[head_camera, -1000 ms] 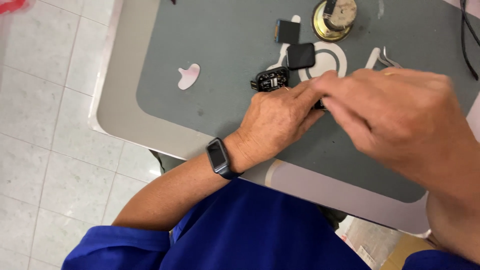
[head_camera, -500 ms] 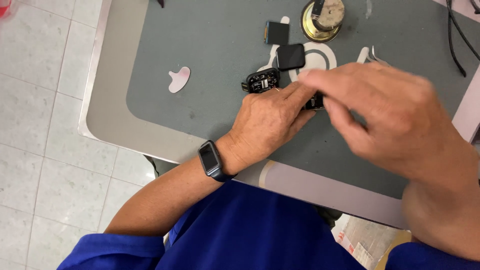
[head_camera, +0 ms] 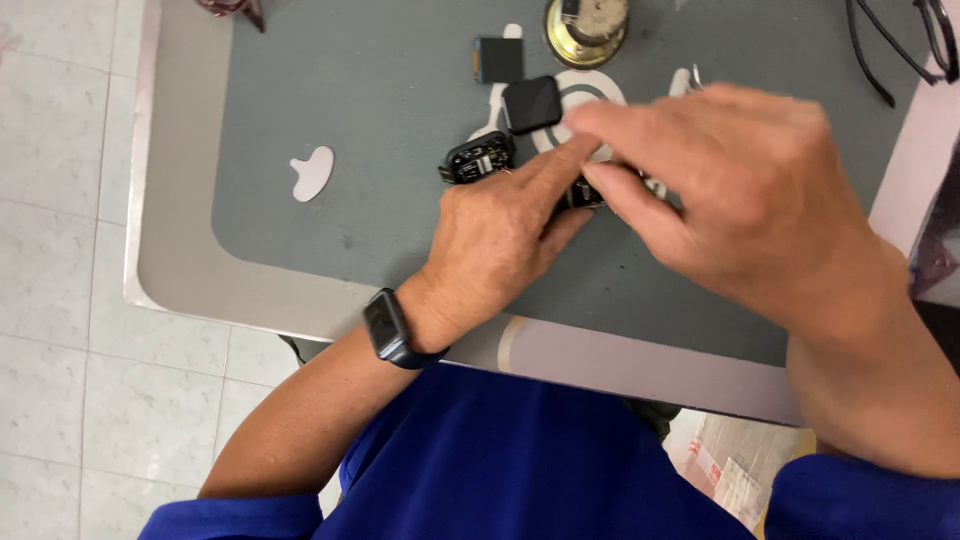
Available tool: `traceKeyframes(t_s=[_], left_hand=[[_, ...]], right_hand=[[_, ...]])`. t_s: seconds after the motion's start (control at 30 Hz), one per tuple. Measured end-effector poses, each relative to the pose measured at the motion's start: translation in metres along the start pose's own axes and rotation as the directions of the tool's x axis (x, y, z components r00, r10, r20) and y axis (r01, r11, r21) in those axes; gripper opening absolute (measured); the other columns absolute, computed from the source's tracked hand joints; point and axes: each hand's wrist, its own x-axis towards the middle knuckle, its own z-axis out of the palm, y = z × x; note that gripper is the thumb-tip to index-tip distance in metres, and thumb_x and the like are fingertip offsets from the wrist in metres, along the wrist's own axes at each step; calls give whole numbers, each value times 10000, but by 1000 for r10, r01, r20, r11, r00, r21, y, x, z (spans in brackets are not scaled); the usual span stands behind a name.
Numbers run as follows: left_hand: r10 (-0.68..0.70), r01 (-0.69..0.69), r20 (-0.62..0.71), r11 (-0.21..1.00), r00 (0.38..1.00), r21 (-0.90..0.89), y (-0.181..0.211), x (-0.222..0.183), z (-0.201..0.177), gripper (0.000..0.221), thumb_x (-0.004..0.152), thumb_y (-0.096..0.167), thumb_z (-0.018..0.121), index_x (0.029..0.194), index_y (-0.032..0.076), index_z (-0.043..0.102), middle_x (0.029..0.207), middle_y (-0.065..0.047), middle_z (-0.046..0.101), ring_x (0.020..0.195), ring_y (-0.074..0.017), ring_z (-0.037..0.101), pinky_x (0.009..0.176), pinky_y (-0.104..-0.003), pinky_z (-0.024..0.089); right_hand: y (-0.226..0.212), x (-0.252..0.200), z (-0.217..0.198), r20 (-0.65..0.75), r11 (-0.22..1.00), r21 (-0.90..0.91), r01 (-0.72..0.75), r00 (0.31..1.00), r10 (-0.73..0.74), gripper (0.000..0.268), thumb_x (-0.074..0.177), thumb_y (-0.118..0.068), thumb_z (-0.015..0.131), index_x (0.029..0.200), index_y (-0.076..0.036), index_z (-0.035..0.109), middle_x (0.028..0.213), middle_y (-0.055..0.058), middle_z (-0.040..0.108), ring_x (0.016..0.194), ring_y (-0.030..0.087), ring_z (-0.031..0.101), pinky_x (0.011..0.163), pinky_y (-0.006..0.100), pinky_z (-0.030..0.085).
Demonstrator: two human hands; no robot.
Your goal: Reassembling a smartwatch by carefully placing internal components and using a precision screwdriver to secure them.
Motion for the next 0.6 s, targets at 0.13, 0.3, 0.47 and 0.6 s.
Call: traceKeyframes(t_s=[0.13, 0.3, 0.47, 0.6], left_hand=[[-55, 56, 54, 998, 997, -8, -2, 3, -1, 604, 926, 243, 825, 1424, 214, 484, 1249, 35, 736, 901, -189, 744, 529, -386, 495], [-70, 70, 81, 997, 994, 13, -8, 0, 3, 643, 921, 290, 826, 1468, 207, 498, 1348, -1, 736, 1080, -208, 758, 604, -419, 549], [-50, 48, 71, 998, 996, 34, -7, 1, 0, 619, 933, 267, 836, 1455, 176, 517, 986, 12, 766, 820, -216, 720, 524, -391, 487], [-64, 64, 63, 998, 996, -1, -6, 2, 0, 663, 911, 275, 857, 1474, 195, 517, 1142, -5, 791, 918, -180, 761, 603, -359, 539]], right_hand=[[1, 5, -7, -8, 998, 67, 1, 1000, -1, 350, 1027, 131, 698, 1338, -27, 730, 1066, 66, 727, 898, 207, 695, 803, 370, 576], [5, 2, -5, 28, 998, 45, -37, 999, 36, 194, 1099, 37, 735, 1237, -99, 741, 817, -13, 636, 635, 207, 554, 638, 343, 471], [11, 0, -15, 113, 982, 190, -17, 994, -5, 523, 967, 117, 708, 1446, -74, 616, 1050, 25, 719, 700, 204, 589, 557, 350, 495], [12, -3, -8, 28, 998, 56, 5, 1000, -7, 213, 1095, -22, 757, 1299, -78, 733, 1032, -16, 777, 768, 133, 672, 550, 298, 444]])
